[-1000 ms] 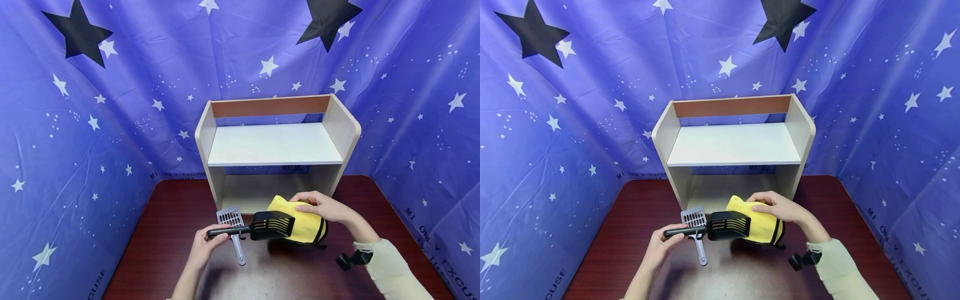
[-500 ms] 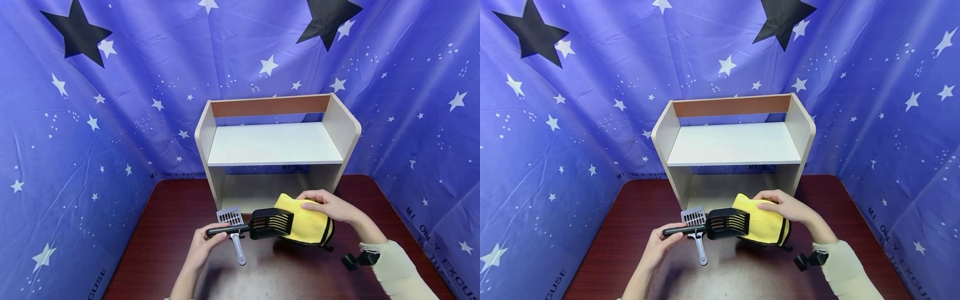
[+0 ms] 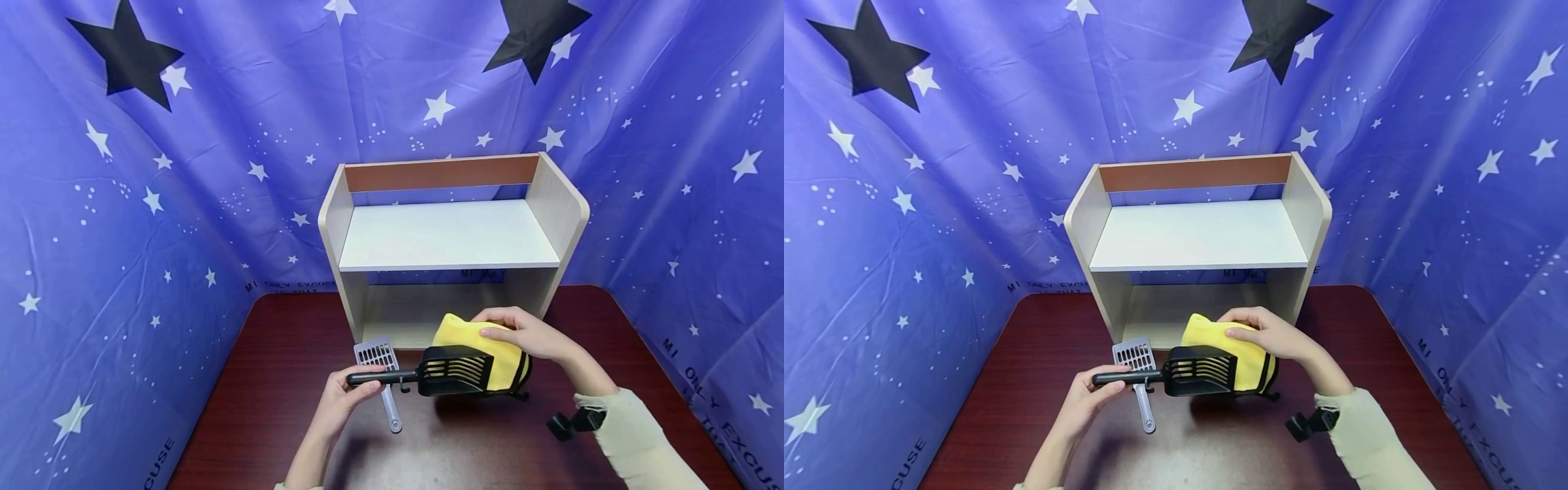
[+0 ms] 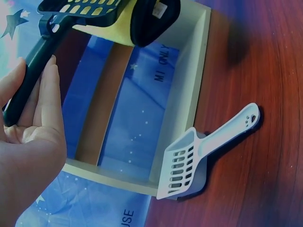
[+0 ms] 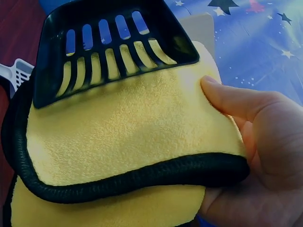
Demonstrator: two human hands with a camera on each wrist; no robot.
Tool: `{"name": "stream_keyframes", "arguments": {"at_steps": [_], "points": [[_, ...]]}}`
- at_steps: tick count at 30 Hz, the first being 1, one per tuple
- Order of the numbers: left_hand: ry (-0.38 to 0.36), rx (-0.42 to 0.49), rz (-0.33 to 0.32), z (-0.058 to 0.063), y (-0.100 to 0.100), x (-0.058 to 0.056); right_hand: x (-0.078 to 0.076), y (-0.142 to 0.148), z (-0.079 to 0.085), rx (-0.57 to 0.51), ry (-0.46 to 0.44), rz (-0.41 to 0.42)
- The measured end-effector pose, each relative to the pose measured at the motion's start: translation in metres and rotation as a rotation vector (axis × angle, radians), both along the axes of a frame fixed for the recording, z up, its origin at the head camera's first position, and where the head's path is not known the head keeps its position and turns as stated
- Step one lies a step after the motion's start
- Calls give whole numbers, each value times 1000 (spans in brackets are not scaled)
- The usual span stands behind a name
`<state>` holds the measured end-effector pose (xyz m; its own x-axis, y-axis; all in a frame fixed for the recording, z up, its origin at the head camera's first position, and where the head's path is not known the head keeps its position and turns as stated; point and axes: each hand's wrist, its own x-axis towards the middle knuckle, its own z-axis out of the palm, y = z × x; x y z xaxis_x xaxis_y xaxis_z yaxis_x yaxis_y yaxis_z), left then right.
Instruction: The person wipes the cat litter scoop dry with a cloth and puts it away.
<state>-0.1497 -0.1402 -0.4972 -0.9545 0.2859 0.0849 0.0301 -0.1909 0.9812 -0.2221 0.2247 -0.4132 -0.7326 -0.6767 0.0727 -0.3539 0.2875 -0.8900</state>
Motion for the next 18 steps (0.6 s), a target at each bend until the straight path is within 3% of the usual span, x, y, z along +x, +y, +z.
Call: {"name": "stream_keyframes", "arguments": {"at_steps": [9, 18], "points": [[0, 19, -41, -1, 5, 0, -1, -14, 0, -8, 5, 33], [1, 6, -39, -2, 7, -1, 1, -22, 0, -16, -10, 49]]}}
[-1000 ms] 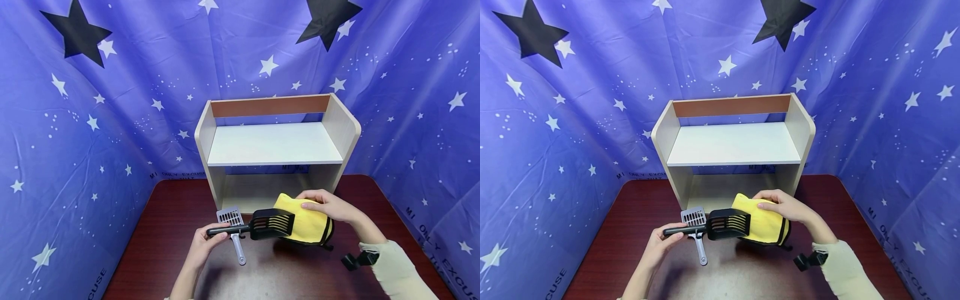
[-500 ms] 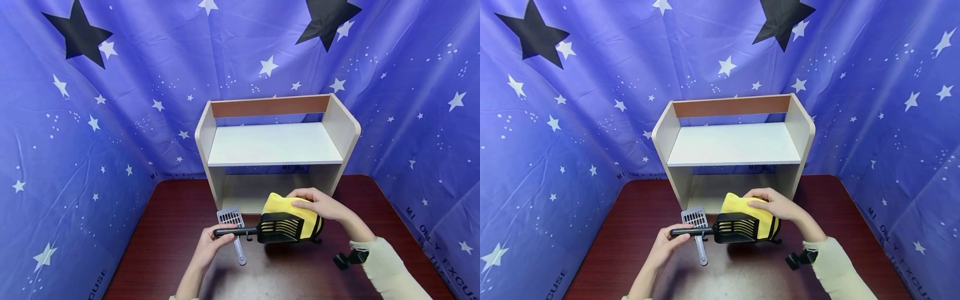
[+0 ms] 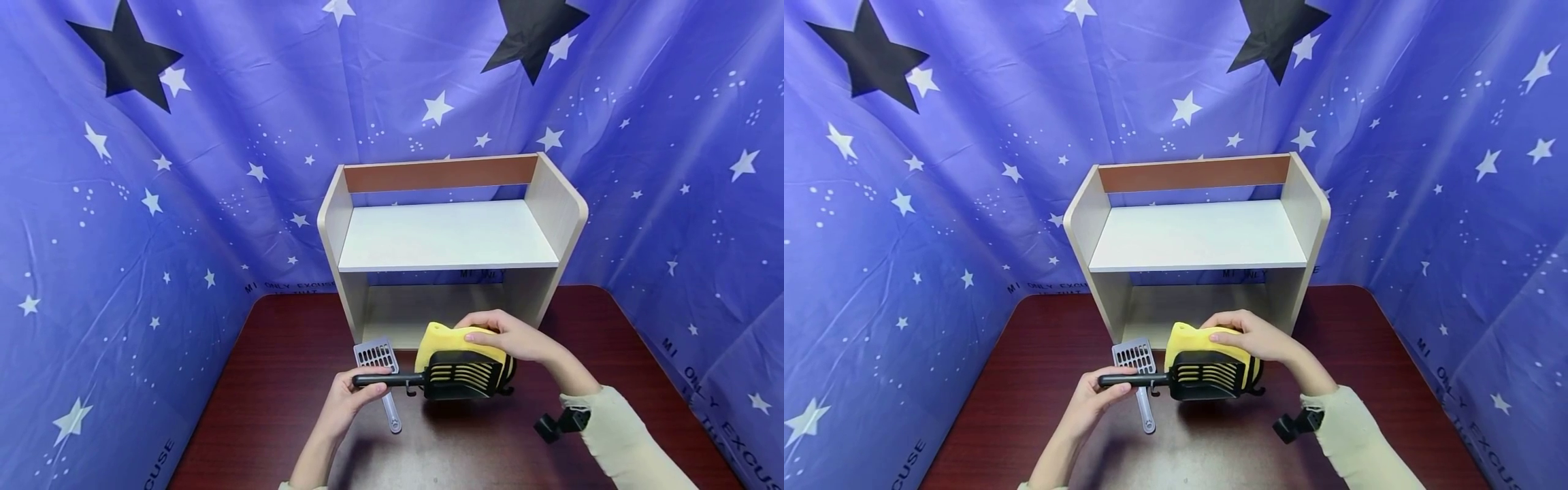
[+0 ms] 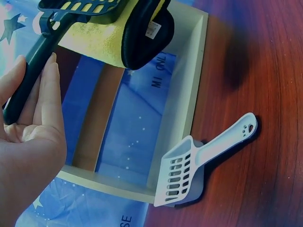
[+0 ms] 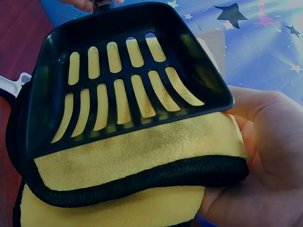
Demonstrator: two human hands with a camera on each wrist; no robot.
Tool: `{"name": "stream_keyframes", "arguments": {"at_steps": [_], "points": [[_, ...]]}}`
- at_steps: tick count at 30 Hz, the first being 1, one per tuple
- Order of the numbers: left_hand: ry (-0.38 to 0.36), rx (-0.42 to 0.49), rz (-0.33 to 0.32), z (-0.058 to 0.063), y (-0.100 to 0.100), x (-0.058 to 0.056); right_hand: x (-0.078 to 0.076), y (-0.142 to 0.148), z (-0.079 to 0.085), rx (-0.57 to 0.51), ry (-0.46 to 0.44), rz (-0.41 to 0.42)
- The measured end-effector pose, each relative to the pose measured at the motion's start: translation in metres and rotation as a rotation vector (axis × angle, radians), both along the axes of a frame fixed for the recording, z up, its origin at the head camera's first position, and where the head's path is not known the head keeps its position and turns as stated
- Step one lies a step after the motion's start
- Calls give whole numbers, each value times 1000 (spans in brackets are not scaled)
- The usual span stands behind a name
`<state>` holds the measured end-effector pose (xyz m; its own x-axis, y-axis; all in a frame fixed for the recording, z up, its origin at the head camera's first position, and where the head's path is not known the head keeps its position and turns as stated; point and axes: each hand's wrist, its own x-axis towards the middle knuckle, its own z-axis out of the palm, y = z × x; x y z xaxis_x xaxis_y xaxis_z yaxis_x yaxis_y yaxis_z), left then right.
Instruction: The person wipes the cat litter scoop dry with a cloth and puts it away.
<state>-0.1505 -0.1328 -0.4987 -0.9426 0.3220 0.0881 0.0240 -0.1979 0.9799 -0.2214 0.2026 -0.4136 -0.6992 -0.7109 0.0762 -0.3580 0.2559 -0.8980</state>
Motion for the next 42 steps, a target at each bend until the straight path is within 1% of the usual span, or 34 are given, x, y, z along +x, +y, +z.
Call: {"name": "stream_keyframes", "arguments": {"at_steps": [4, 11, 21, 26, 33, 38, 42], "points": [[6, -17, 11, 1, 1, 0, 0, -1, -1, 5, 2, 8], [-3, -6, 22, 2, 2, 1, 0, 2, -2, 20, 11, 21], [9, -50, 63, 4, 2, 1, 0, 8, -4, 26, 32, 18], [4, -49, 79, 4, 1, 1, -1, 13, -6, 6, 12, 20], [32, -40, 83, 5, 0, 0, 1, 21, -6, 17, 30, 3], [47, -24, 88, 4, -2, 0, 2, 26, -6, 9, 7, -5], [41, -22, 104, 3, -4, 0, 4, 31, -6, 3, 2, -15]]}}
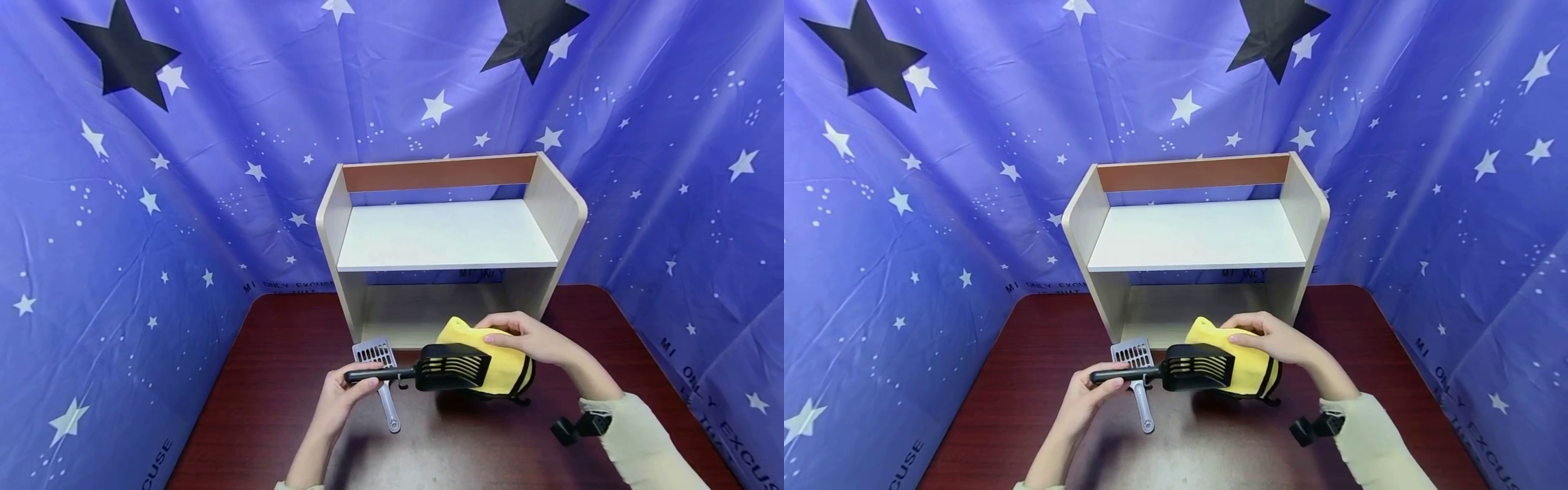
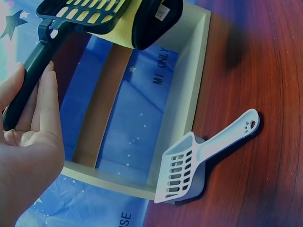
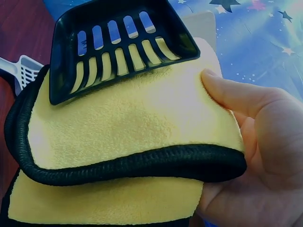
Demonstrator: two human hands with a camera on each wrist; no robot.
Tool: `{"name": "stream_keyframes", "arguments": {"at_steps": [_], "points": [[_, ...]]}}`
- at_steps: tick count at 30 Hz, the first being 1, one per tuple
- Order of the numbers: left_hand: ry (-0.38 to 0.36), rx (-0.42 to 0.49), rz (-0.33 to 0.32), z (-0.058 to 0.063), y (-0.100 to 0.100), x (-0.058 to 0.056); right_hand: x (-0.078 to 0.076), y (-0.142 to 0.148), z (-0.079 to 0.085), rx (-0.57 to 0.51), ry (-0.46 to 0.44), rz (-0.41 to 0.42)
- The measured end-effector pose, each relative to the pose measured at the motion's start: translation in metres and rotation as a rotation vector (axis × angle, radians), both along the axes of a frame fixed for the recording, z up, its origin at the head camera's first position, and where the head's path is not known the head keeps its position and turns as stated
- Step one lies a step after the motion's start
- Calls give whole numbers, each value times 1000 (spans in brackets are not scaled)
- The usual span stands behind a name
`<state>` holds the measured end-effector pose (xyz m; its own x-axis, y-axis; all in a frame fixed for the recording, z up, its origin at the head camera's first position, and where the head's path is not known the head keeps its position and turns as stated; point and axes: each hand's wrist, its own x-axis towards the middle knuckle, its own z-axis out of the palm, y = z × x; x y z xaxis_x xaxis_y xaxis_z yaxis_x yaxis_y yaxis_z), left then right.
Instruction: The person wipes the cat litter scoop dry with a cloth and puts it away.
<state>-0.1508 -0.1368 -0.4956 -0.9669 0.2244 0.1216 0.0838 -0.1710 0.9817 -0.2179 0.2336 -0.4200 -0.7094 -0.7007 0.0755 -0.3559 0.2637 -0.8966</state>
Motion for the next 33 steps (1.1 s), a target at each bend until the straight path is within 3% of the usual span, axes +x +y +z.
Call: {"name": "stream_keyframes", "arguments": {"at_steps": [11, 19, 33], "points": [[-54, -7, 67, 1, -2, 1, 4, 12, -1, -30, -27, 7], [-38, 43, 60, -2, -5, 0, 7, 22, -3, -44, -58, -5], [-37, 81, 40, 1, -4, -2, 7, 23, 1, 7, 14, -175]]}}
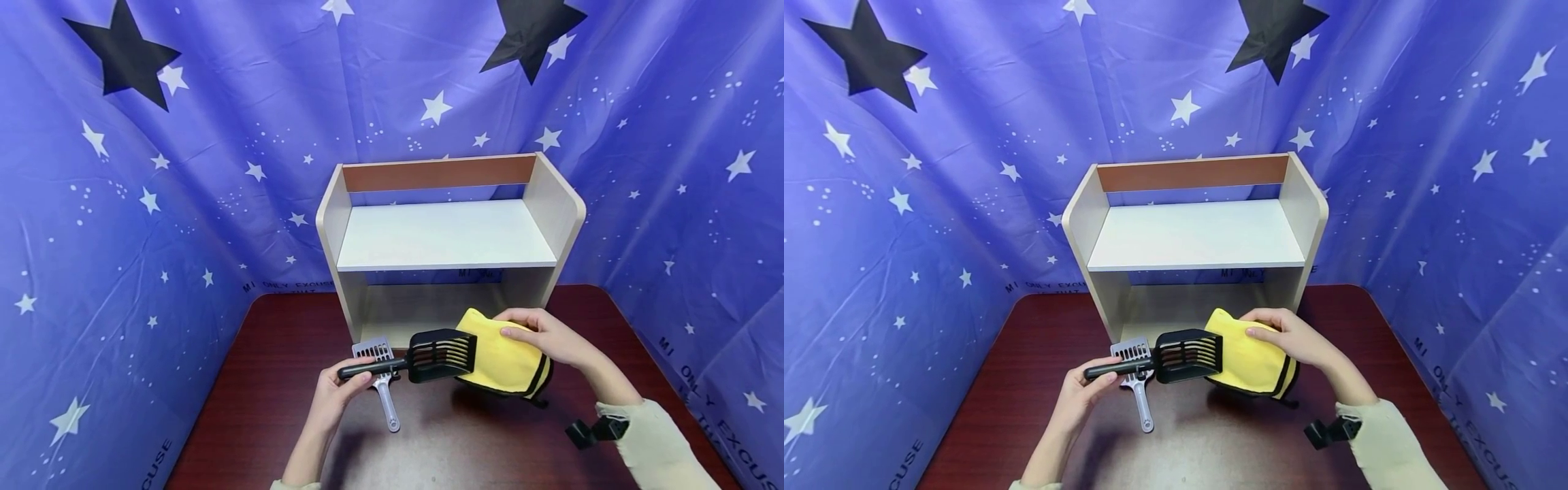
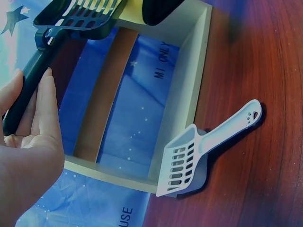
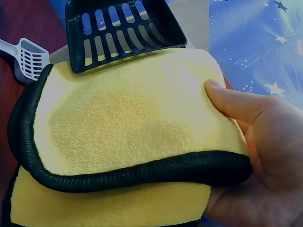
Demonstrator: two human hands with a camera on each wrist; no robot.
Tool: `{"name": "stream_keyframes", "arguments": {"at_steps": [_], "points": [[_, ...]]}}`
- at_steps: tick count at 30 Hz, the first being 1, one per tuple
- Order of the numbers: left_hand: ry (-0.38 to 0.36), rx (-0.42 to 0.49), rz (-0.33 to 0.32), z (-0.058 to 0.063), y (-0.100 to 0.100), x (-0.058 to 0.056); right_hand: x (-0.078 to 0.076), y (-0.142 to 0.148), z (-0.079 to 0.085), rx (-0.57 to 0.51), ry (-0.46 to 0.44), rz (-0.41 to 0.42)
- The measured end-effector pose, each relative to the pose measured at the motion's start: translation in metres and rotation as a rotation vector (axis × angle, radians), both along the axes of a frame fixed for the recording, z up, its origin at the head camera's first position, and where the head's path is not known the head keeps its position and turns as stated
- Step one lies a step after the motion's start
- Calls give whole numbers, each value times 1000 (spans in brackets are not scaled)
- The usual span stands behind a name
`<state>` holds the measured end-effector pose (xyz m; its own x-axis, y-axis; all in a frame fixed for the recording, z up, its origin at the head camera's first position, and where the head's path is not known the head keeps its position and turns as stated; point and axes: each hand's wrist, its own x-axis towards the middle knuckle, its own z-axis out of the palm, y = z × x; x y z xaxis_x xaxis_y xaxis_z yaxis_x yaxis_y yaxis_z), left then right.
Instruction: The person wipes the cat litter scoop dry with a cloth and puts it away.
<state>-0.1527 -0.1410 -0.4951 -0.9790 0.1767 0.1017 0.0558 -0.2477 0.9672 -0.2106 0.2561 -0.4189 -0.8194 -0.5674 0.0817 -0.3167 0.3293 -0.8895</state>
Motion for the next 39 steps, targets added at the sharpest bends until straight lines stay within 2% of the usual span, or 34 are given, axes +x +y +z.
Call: {"name": "stream_keyframes", "arguments": {"at_steps": [7, 17, 23, 31, 39], "points": [[-20, 0, -8, -1, 3, -1, -2, -5, 9, 17, 76, -49], [-53, 1, -9, -2, 7, -1, -4, -17, 18, 27, 147, -56], [-49, -2, -14, -2, 8, 0, -4, -26, 24, 31, 183, -70], [-59, -5, -11, -2, 9, 0, -3, -39, 30, 15, 286, -94], [-47, 6, -25, -3, 9, 0, -2, -50, 35, 15, 321, -105]]}}
